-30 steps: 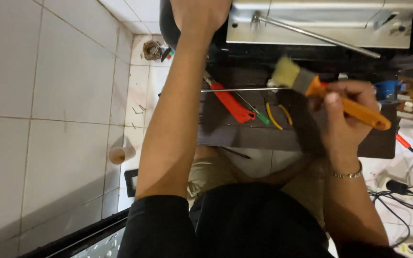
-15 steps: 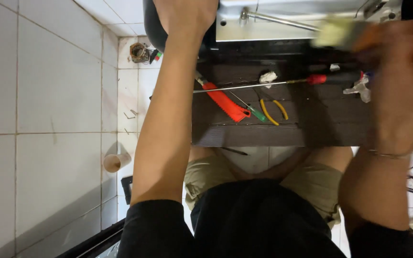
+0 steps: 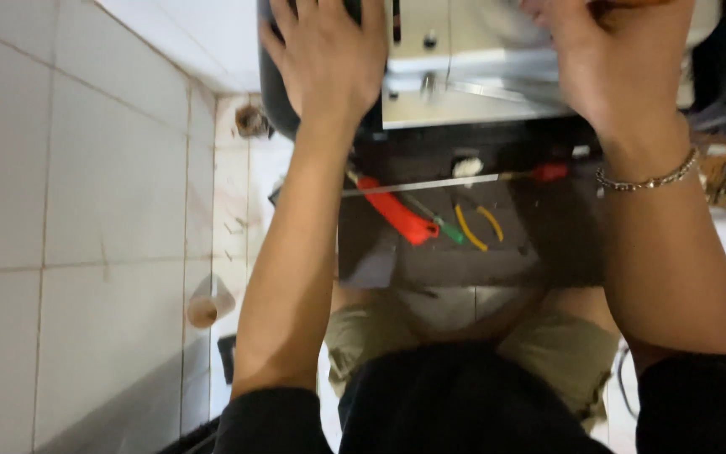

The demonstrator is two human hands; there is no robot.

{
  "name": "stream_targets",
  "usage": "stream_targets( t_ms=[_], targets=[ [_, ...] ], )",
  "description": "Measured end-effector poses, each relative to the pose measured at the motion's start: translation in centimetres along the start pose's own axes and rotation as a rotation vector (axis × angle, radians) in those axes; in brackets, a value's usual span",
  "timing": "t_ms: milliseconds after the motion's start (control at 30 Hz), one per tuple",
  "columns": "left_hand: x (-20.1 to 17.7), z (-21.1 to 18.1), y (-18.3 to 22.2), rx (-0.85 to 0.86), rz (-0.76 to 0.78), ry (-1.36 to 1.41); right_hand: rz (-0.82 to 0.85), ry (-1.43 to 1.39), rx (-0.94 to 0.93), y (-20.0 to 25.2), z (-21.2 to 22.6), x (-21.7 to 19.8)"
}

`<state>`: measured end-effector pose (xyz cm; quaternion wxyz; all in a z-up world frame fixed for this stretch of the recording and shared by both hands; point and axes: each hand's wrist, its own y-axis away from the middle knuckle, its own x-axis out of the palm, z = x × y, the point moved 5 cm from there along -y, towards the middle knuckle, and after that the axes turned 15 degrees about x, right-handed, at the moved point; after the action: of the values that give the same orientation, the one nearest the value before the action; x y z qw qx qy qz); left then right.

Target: Reassembling a boombox by fitting the top cover, cleaning components with a brush, and securing the housing with screws.

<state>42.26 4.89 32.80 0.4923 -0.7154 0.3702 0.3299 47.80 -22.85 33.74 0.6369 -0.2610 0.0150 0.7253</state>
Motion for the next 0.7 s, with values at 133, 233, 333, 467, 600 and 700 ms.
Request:
stream_targets(
  t_ms=[133,233,333,467,600,700],
  targets=[
    [-0.6,-0.4,-0.1,0.005,0.053,0.023,-0.204,0.418,-0.287,-3.2,0.4,-4.2],
    [-0.9,-0.8,-0.4,-0.044,0.113,0.049,-0.289,0.542,-0.236,-2.6,0.8,-6.4],
    [-1.0,-1.0,-0.4,-0.09,0.156,0.066,-0.315,0.719,-0.148,-1.4,-0.8,-5.9],
    [-1.2,-1.2,-0.3,-0.099,0.161,0.084,0.221,0.077,-0.24,2.8,9.4,0.0],
    [-2.1,-1.5,-0.4,-0.12,0.188,0.101,0.165,0.223,-0.398,-0.7,8.9,2.1],
    [-3.0,-1.8,-0.3,-0.108,0.263,0.095,-0.09,0.526,-0.365,-4.7,6.7,2.3]
  ],
)
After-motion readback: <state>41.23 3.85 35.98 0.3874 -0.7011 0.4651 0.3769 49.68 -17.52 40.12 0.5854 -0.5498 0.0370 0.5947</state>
